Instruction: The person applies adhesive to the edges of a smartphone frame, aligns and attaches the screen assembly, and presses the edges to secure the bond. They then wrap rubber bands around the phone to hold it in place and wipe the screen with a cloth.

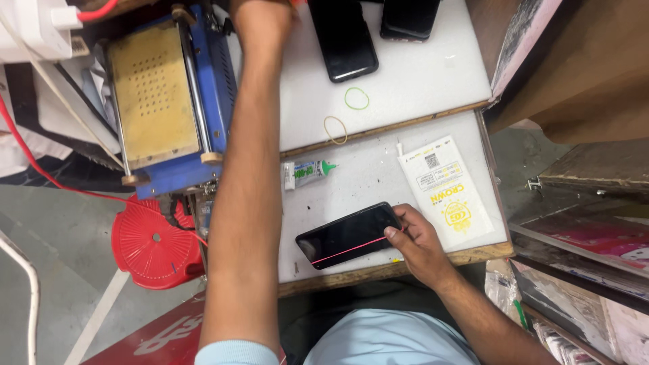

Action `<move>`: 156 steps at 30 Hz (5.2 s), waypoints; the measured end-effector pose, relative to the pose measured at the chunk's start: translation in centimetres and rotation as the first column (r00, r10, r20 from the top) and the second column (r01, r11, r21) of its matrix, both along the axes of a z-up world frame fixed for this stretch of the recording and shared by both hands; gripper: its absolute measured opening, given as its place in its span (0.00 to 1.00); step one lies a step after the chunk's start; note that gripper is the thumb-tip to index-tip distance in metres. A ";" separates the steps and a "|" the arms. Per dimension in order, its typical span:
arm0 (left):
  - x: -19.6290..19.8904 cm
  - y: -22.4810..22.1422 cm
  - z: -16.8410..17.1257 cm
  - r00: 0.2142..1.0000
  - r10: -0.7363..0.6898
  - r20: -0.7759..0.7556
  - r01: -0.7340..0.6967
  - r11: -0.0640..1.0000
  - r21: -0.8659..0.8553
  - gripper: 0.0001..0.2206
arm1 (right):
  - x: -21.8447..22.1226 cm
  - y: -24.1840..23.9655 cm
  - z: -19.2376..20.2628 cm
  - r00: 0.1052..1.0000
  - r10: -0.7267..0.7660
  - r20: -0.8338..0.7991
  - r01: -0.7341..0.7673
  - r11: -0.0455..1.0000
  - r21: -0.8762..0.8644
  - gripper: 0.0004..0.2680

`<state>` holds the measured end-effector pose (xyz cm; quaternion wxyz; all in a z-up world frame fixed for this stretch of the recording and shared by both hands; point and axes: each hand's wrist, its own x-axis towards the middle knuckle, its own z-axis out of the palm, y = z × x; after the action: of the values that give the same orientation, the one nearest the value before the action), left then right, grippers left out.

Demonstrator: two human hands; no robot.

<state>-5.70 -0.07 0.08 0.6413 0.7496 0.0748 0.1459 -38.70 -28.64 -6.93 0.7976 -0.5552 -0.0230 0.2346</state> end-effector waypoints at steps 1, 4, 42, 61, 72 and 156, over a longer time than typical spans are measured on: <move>-2.0 -0.6 -0.1 0.999 -0.032 0.040 0.036 0.995 -0.095 0.05 | 0.0 -0.1 0.0 1.000 0.014 0.020 -0.014 1.000 0.003 0.08; -10.9 -2.4 -0.9 0.946 -0.323 0.003 0.323 0.946 0.026 0.07 | -0.3 -0.7 0.1 0.994 0.075 0.079 -0.068 0.994 -0.082 0.09; -40.0 -1.8 -0.4 0.916 -0.243 -0.319 0.057 0.867 -0.496 0.13 | 10.0 0.9 8.7 0.811 0.390 0.436 0.322 0.324 -0.890 0.06; -39.6 -3.0 -1.1 0.921 -0.313 -0.233 0.125 0.802 -0.584 0.16 | 8.2 -0.2 8.8 0.819 0.200 0.538 0.379 0.516 -0.768 0.04; -37.1 -5.8 -1.0 0.825 -0.565 0.009 0.330 0.467 -0.820 0.25 | 2.5 0.6 8.5 0.938 0.345 0.025 -0.320 0.892 -0.320 0.08; -34.7 -2.6 7.1 0.904 0.373 0.208 0.035 0.421 -0.906 0.15 | -3.2 -3.0 1.9 0.863 0.074 -0.500 0.397 0.513 0.761 0.14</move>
<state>-40.40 -2.66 7.17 0.9214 0.2406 0.0917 0.2910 -41.90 -31.62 -5.05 0.9630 -0.0225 0.1151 0.2427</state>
